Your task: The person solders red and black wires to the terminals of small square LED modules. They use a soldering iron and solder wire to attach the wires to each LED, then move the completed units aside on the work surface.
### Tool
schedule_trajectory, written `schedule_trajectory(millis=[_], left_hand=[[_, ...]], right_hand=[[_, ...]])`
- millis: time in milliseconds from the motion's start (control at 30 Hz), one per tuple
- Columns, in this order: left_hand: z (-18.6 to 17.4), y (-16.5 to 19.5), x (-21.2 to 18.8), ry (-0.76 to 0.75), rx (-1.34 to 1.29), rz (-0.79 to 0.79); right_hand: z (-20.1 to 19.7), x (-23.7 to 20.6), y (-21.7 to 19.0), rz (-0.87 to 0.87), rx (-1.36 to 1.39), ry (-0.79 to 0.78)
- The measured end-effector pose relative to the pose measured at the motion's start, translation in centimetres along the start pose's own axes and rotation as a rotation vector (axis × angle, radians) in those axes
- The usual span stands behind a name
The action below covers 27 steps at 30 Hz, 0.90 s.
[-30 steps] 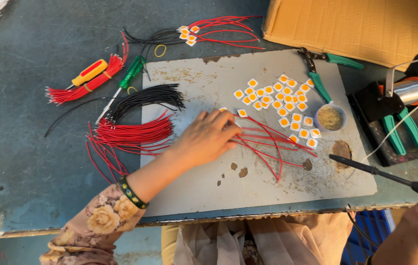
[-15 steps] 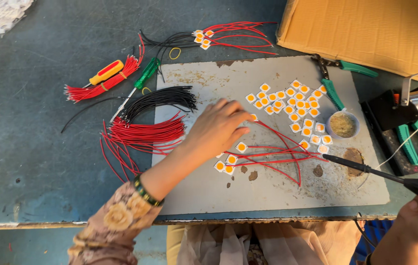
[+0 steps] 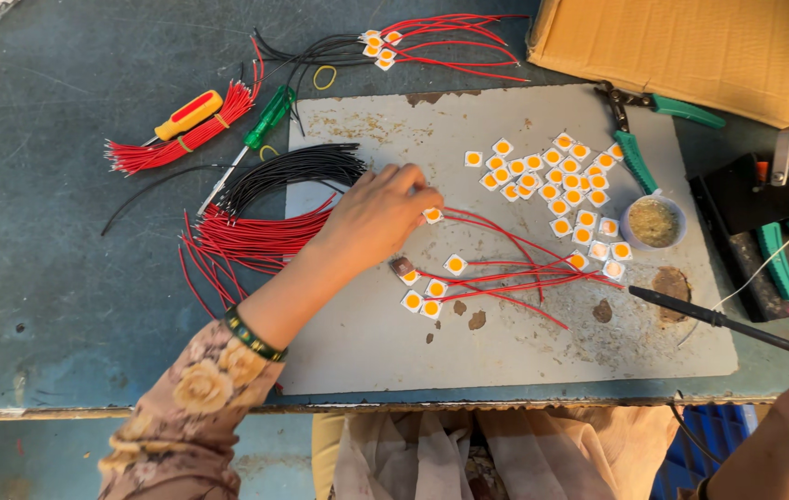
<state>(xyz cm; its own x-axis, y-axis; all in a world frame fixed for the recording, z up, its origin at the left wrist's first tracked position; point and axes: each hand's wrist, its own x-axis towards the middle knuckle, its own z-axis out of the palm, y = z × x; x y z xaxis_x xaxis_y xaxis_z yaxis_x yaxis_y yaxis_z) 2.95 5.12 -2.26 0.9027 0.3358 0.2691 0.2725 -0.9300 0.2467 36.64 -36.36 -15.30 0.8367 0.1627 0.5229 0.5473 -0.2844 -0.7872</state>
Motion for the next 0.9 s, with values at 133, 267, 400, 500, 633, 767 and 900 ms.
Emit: schedule_trajectory(millis=[133,267,400,500,633,767,900], left_hand=[[-2.7,1.6,-2.1,0.016,-0.032,-0.052],[-4.4,2.1,-4.3,-0.193,-0.225,0.003],[-3.9,1.5,-4.9,-0.261,-0.364,-0.073],[-3.0,0.7,-4.3,-0.245,-0.407,-0.122],[-1.6,0.4,-2.8,-0.106,-0.370,-0.149],[-0.4,1.2,-2.0,-0.062,-0.285,-0.259],[-0.6,1.4,-2.2,-0.031,-0.232,-0.275]], right_hand=[[0.5,-0.4,0.2,0.017,0.040,-0.005],[0.5,-0.4,0.5,0.029,0.065,-0.007],[0.6,-0.3,0.8,0.035,0.081,-0.019],[0.6,-0.4,0.7,0.044,0.096,-0.016],[0.2,-0.8,0.4,0.047,0.099,-0.011],[-0.1,-0.8,0.2,0.051,0.102,-0.017],[-0.2,-0.6,0.1,0.059,0.112,-0.020]])
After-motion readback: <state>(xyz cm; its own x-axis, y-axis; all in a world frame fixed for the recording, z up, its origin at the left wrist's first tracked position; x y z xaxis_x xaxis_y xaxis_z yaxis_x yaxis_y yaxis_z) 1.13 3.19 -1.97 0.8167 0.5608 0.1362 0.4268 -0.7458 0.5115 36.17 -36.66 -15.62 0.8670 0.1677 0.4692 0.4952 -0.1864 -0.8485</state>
